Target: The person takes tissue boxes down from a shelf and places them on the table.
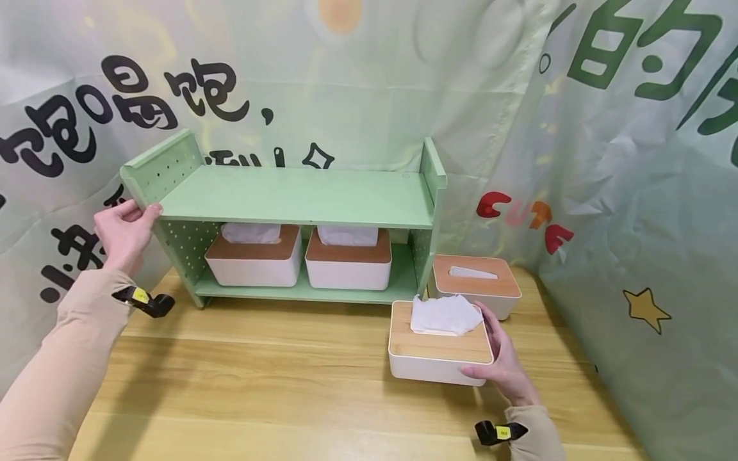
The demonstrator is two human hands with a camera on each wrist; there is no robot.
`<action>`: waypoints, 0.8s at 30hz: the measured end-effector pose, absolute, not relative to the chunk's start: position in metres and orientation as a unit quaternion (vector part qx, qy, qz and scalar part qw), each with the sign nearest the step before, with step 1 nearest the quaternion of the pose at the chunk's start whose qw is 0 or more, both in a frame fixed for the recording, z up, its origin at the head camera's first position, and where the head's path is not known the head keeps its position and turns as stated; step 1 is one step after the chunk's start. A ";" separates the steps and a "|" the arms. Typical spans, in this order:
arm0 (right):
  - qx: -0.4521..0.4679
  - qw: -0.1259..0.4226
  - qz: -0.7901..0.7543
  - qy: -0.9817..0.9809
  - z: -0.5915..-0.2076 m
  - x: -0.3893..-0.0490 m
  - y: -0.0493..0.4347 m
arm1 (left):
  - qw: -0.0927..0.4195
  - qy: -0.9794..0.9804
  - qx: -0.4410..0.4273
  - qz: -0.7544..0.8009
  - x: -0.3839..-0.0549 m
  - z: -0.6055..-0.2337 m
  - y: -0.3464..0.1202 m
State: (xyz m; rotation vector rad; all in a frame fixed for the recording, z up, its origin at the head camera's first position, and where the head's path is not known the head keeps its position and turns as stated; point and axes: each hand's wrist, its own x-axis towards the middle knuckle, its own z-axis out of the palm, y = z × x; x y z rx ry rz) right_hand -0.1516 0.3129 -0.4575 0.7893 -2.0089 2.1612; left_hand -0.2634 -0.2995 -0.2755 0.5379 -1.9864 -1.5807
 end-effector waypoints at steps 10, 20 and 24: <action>0.253 0.033 0.711 -0.655 -0.464 -0.153 0.330 | 0.274 -0.741 0.192 -0.582 -0.263 -0.276 -0.300; 0.254 0.037 0.725 -0.639 -0.468 -0.150 0.340 | 0.269 -0.741 0.195 -0.583 -0.263 -0.278 -0.301; 0.255 0.038 0.723 -0.641 -0.471 -0.150 0.346 | 0.271 -0.743 0.193 -0.580 -0.263 -0.278 -0.301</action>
